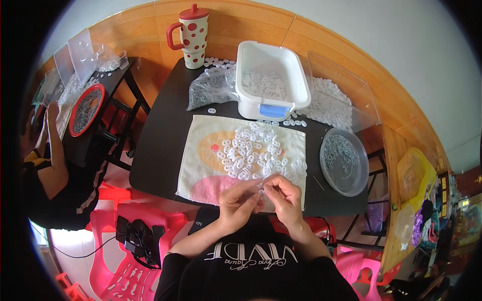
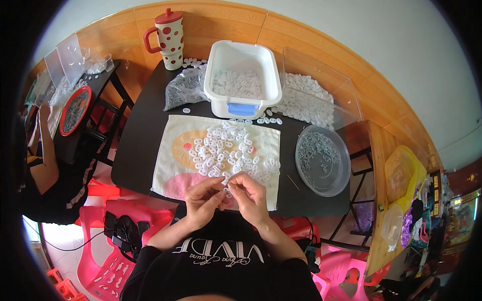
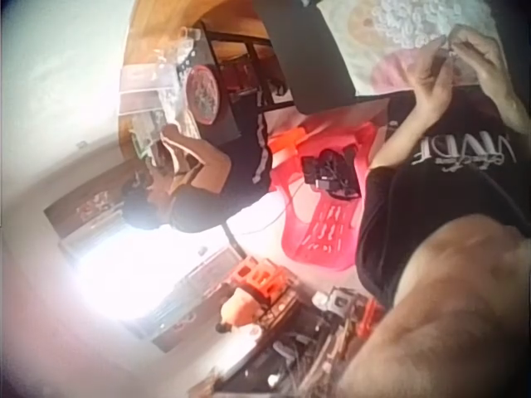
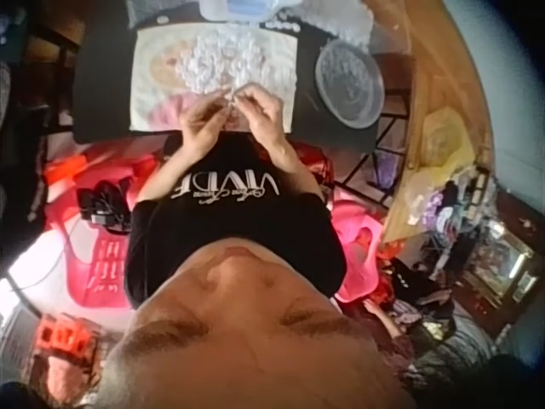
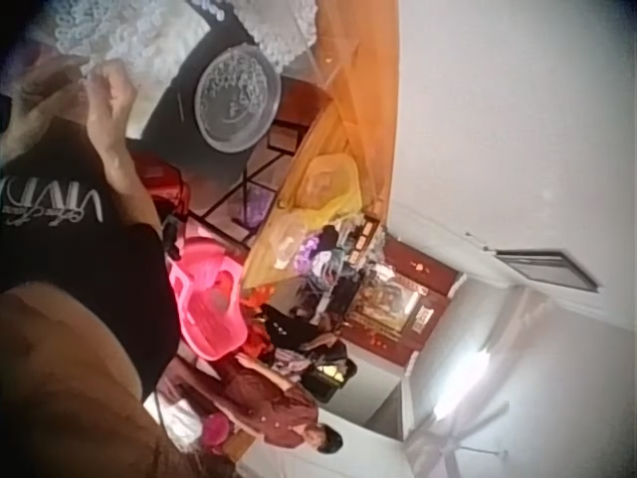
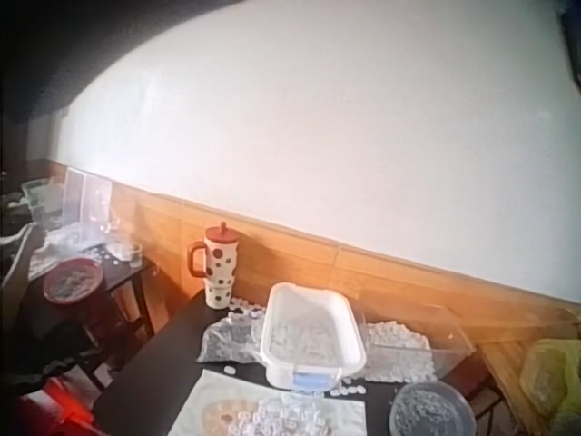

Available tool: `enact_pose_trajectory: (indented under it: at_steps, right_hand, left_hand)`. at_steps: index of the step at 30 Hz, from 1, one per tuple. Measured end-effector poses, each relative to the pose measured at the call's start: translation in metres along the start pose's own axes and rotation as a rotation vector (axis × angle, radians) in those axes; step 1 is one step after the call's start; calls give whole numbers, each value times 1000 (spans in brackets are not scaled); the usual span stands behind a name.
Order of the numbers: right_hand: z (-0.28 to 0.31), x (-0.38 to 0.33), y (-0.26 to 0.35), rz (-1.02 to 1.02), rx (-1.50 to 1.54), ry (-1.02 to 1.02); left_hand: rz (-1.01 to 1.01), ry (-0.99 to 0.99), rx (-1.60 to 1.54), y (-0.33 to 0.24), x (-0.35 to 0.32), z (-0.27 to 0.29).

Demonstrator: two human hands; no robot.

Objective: Sorting small white plastic ring-shaped components on a workspace.

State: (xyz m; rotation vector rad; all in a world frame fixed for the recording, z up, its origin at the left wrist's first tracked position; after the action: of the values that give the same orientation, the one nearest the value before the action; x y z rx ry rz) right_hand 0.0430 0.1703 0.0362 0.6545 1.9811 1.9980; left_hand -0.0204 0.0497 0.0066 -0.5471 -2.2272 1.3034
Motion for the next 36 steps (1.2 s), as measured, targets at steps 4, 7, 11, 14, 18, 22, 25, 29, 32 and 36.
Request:
enact_pose_trajectory:
  at_steps: [4,7,11,14,18,22,25,29,32,36]
  right_hand:
    - [0,-3,4,99,-94,-10]
    - [1,-4,2,39,-82,-5]
    - [6,-4,-2,-22,27,-25]
    - [12,-6,-5,-66,137,-113]
    - [5,-11,0,105,22,-48]
    - [0,-11,11,329,-274,-109]
    - [-8,-10,29,574,-534,-167]
    - [-14,-10,38,693,-734,-172]
    - [-17,-10,39,700,-769,-137]
    - [-9,-4,37,605,-601,-38]
  left_hand:
    - [-34,-36,-14,-3,-3,-2]
    - [-30,-37,-12,1,-2,-1]
    - [10,-14,-80,3,1,0]
    - [118,-40,-113,6,5,2]
    - [201,-7,-143,17,6,10]
    - [172,-19,-123,13,7,7]
    - [165,-16,-91,8,8,5]
    - [191,-22,-169,1,8,2]
    - [214,0,-109,3,12,7]
    - [344,-69,-243,12,14,15]
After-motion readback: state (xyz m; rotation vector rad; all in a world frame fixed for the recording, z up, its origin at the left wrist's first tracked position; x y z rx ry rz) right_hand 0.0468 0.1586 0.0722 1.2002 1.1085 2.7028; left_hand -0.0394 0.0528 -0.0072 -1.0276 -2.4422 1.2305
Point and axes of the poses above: each hand's wrist, its own x-axis towards the middle knuckle, its own z-axis out of the back of the hand, y = z × x, the point moved 6 cm from there along x, towards the middle knuckle, and after that the axes turned 5 degrees about -y, right-handed, at the moved point
